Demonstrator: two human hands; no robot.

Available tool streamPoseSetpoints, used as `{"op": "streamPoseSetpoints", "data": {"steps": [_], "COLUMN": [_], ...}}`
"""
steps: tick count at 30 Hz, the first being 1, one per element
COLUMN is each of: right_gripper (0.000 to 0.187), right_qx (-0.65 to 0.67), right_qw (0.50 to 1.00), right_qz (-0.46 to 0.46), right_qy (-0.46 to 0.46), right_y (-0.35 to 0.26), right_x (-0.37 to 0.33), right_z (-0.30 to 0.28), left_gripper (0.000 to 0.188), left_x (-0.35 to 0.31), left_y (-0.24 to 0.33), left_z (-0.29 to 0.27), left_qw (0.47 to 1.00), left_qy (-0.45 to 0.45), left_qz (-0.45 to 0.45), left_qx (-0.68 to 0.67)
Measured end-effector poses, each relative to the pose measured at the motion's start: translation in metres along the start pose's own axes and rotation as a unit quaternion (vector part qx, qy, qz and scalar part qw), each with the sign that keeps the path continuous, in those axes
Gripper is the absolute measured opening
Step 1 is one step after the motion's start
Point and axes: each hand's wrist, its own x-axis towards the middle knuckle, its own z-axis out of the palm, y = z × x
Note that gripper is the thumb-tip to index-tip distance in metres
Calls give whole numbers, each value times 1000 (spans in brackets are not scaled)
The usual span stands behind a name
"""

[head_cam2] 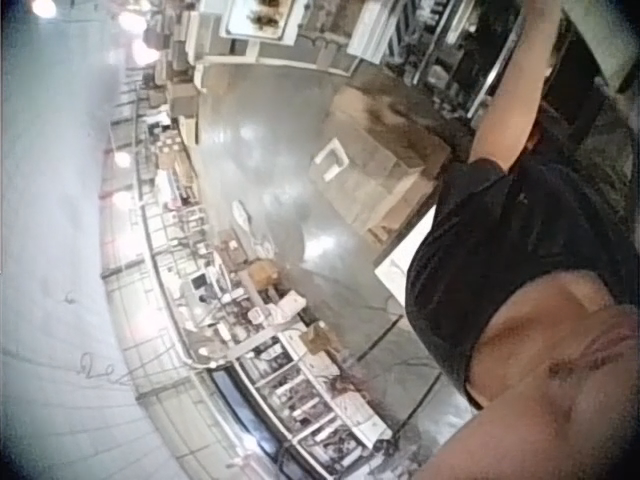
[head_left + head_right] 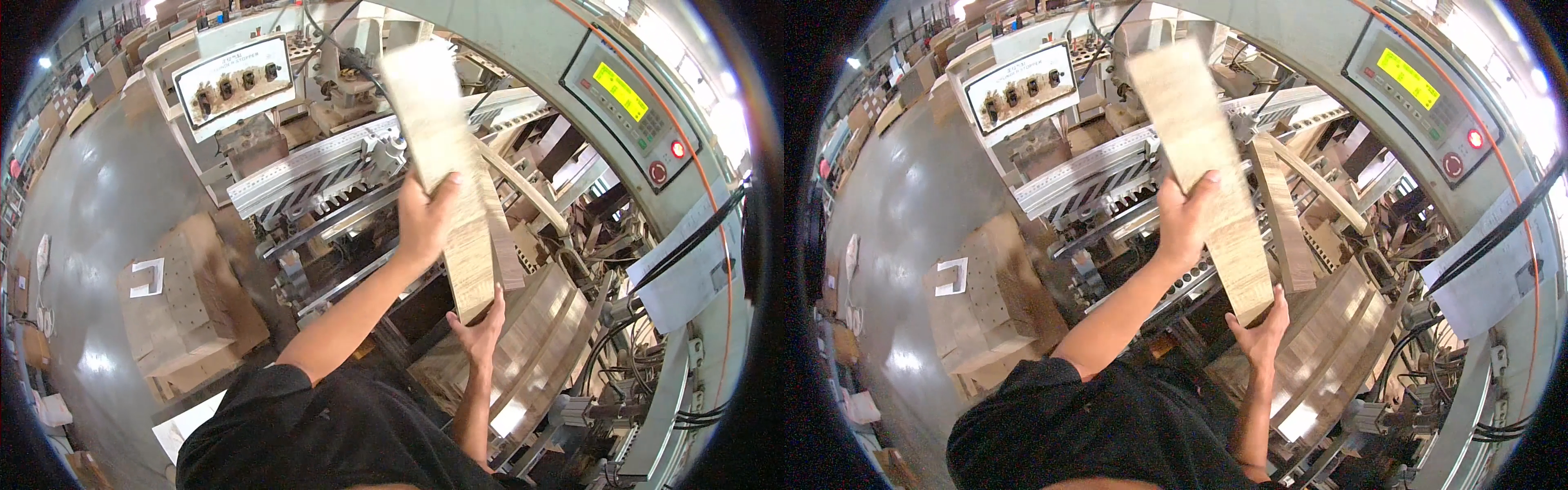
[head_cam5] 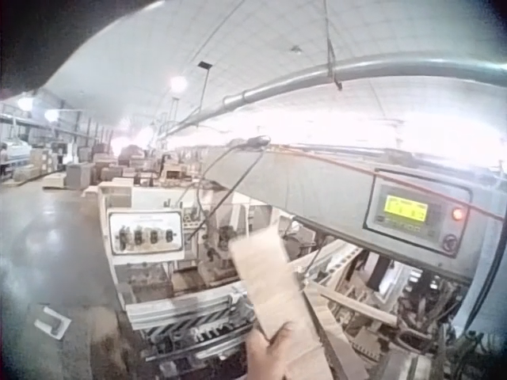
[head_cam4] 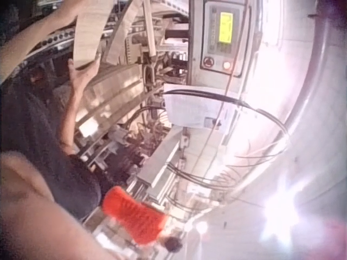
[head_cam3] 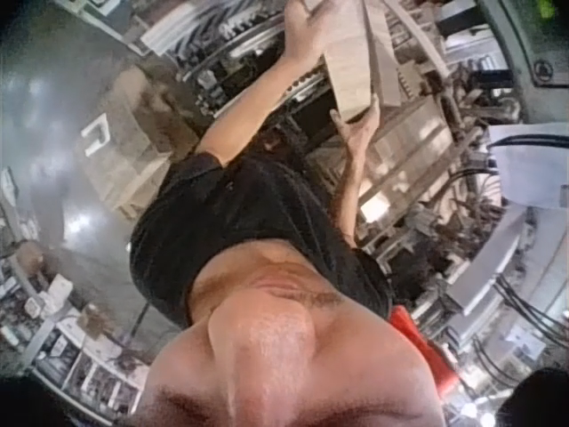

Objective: The person picks up wood planks and feeds them into an industrial wood processing machine and then moves several processed planks onto a stack.

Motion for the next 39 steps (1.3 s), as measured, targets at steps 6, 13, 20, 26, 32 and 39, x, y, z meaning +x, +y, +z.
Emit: {"op": "streamPoseSetpoints", "data": {"steps": [6,13,20,26,32,39], "right_gripper": [90,85,94,94,87,83], "right_qx": [-125,-149,-201,-257,-268,-270], "right_qw": [985,968,951,942,930,933], "right_qz": [64,93,116,103,132,120], "right_qy": [-103,-181,-206,-190,-214,-206], "right_y": [51,50,64,58,51,58], "right_x": [-56,-38,-7,1,6,8], "right_z": [7,42,62,82,85,88], "left_gripper": [39,42,62,58,60,56], "left_x": [-1,-14,13,23,27,26], "left_y": [-88,-219,-263,-267,-253,-272], "left_z": [-126,-229,-195,-205,-195,-204], "left_qw": [963,889,839,842,833,852], "left_qy": [194,309,382,375,384,387], "left_qz": [-184,-308,-275,-215,-224,-215], "left_qx": [38,140,273,322,328,279]}}
